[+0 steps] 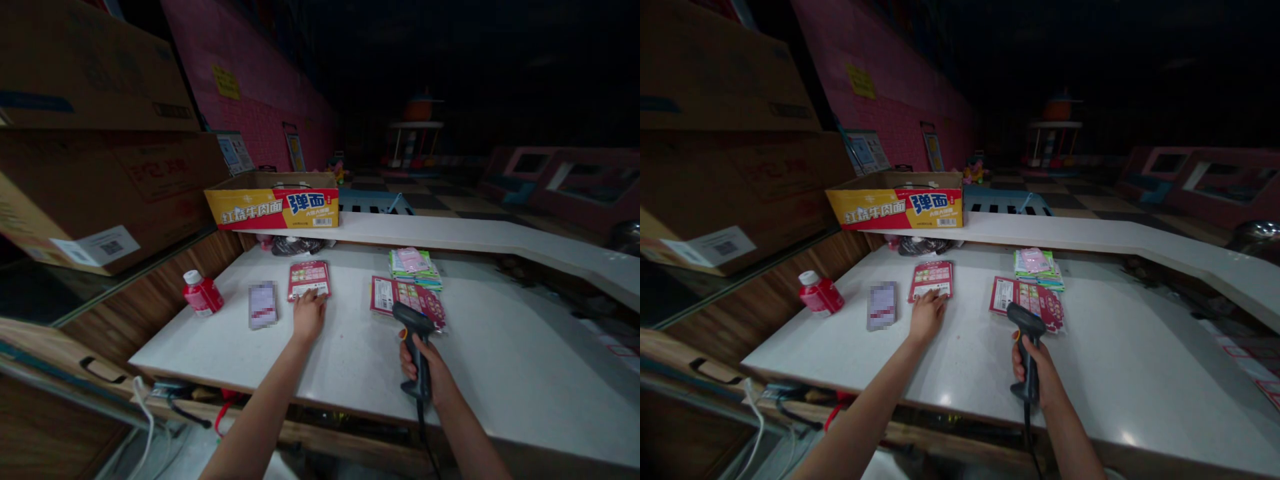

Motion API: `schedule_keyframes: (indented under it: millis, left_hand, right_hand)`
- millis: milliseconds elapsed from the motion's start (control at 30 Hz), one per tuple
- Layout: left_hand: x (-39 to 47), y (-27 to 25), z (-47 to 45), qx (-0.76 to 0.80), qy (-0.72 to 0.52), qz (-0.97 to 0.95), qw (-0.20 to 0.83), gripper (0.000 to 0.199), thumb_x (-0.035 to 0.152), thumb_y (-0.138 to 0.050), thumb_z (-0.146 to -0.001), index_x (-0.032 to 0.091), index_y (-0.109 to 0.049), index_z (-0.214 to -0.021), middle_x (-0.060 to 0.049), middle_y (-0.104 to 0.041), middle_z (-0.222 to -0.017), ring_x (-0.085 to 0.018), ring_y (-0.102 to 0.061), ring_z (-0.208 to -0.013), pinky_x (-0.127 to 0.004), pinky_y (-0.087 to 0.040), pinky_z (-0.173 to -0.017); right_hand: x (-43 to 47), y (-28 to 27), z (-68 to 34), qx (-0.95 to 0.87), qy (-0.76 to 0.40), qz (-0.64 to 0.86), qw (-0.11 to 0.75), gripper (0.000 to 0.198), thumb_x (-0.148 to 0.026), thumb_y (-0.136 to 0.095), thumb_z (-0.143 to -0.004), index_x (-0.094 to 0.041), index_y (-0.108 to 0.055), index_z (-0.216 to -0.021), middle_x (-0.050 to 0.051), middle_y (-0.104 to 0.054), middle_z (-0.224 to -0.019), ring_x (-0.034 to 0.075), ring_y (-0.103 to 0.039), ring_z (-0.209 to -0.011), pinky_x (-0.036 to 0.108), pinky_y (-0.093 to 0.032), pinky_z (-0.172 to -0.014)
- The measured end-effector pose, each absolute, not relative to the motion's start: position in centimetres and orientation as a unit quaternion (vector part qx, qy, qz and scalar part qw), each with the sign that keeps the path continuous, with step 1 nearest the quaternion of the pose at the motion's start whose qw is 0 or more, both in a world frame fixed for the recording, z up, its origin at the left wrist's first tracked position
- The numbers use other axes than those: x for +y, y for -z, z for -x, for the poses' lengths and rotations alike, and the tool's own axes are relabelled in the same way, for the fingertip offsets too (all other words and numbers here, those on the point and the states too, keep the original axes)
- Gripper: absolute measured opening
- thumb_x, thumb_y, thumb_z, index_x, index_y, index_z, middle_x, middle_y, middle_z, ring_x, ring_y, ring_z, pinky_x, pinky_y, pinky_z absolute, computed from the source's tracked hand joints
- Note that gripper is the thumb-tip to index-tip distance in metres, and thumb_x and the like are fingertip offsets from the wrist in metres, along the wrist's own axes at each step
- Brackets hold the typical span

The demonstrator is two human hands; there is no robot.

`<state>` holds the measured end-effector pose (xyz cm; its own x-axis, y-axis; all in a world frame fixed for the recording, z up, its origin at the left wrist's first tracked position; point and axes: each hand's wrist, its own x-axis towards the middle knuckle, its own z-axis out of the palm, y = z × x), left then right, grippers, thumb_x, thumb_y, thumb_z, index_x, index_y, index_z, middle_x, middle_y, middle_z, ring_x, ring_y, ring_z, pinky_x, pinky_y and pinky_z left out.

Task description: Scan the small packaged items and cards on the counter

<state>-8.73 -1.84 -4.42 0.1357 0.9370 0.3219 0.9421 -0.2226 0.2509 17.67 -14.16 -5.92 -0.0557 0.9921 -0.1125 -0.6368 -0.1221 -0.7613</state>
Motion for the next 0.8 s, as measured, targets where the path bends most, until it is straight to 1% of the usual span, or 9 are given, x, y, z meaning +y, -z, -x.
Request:
schedule_keyframes:
  millis: [233,300,367,433,500,600,667,733,800]
  left_hand:
    - [-1.4,4.9,9.0,-0.617,0.226,0.754,0.006,0.038,0.021,-0.048,-0.089,0.017,-0.063,-0.124,-0.015,-0.053,-0.140,-0.033,-0.041,-0.135,-0.056,-0.026,-0.113]
    - [-1.4,4.7,8.8,-0.603,0.253,0.756,0.020,0.037,0.019,-0.050,-0.087,0.016,-0.065,-0.121,-0.016,-0.054,-0.138,-0.034,-0.041,-0.135,-0.054,-0.027,-0.112]
    - [-1.4,4.5,8.2,-0.577,0.289,0.763,0.023,0.034,0.018,-0.052,-0.085,0.016,-0.067,-0.115,-0.016,-0.058,-0.133,-0.033,-0.046,-0.129,-0.049,-0.033,-0.109]
    - [-1.4,4.3,6.9,-0.545,0.319,0.775,-0.005,0.029,0.018,-0.053,-0.084,0.017,-0.070,-0.108,-0.014,-0.064,-0.120,-0.030,-0.055,-0.117,-0.044,-0.040,-0.103]
    - [-1.0,4.0,5.0,-0.530,0.332,0.777,-0.069,0.025,0.019,-0.054,-0.084,0.017,-0.070,-0.103,-0.012,-0.069,-0.105,-0.026,-0.062,-0.100,-0.039,-0.047,-0.093]
    - [0.1,3.4,1.3,-0.546,0.329,0.749,-0.181,0.021,0.017,-0.056,-0.083,0.015,-0.069,-0.099,-0.008,-0.072,-0.092,-0.019,-0.066,-0.082,-0.030,-0.049,-0.079]
    - [1.1,2.9,-1.0,-0.572,0.317,0.725,-0.218,0.016,0.017,-0.058,-0.082,0.015,-0.068,-0.094,-0.007,-0.072,-0.087,-0.016,-0.066,-0.080,-0.026,-0.048,-0.074]
    - [2.1,2.3,-2.8,-0.607,0.301,0.702,-0.218,0.013,0.025,-0.061,-0.083,0.016,-0.067,-0.090,-0.008,-0.072,-0.087,-0.017,-0.067,-0.083,-0.025,-0.046,-0.072]
    - [3.0,1.9,-3.9,-0.641,0.281,0.682,-0.210,0.024,0.037,-0.068,-0.079,0.016,-0.065,-0.090,-0.010,-0.072,-0.091,-0.019,-0.067,-0.088,-0.025,-0.045,-0.072]
  right_hand:
    - [-13.9,5.6,-17.7,-0.264,-0.680,0.334,0.596,0.037,-0.048,-0.075,-0.074,-0.019,-0.059,-0.091,-0.006,-0.052,-0.055,0.006,-0.041,-0.038,0.016,-0.028,-0.034]
    - [-14.0,5.5,-17.6,-0.261,-0.677,0.336,0.601,0.037,-0.048,-0.075,-0.073,-0.019,-0.059,-0.090,-0.006,-0.052,-0.055,0.005,-0.041,-0.038,0.015,-0.029,-0.034]
    - [-13.9,5.3,-17.5,-0.260,-0.676,0.335,0.603,0.038,-0.048,-0.075,-0.073,-0.019,-0.059,-0.089,-0.006,-0.053,-0.055,0.006,-0.042,-0.038,0.016,-0.029,-0.034]
    - [-13.9,5.3,-17.5,-0.257,-0.678,0.332,0.603,0.038,-0.049,-0.076,-0.072,-0.019,-0.059,-0.090,-0.006,-0.053,-0.055,0.006,-0.042,-0.038,0.016,-0.030,-0.034]
    - [-13.8,5.3,-17.6,-0.256,-0.681,0.326,0.604,0.040,-0.049,-0.077,-0.071,-0.019,-0.059,-0.090,-0.006,-0.052,-0.054,0.006,-0.042,-0.038,0.016,-0.029,-0.034]
    - [-13.6,5.6,-17.7,-0.258,-0.684,0.315,0.606,0.040,-0.049,-0.077,-0.071,-0.019,-0.058,-0.091,-0.006,-0.053,-0.054,0.006,-0.042,-0.037,0.016,-0.029,-0.034]
    - [-13.5,5.7,-17.6,-0.261,-0.682,0.313,0.608,0.040,-0.049,-0.076,-0.072,-0.020,-0.058,-0.091,-0.006,-0.053,-0.054,0.006,-0.042,-0.037,0.016,-0.029,-0.034]
    - [-13.4,5.8,-17.5,-0.259,-0.675,0.316,0.614,0.039,-0.050,-0.075,-0.073,-0.020,-0.058,-0.091,-0.006,-0.053,-0.054,0.006,-0.041,-0.037,0.016,-0.029,-0.034]
    - [-13.3,5.7,-17.4,-0.254,-0.669,0.321,0.621,0.039,-0.050,-0.075,-0.073,-0.019,-0.058,-0.091,-0.006,-0.053,-0.054,0.006,-0.041,-0.036,0.016,-0.029,-0.034]
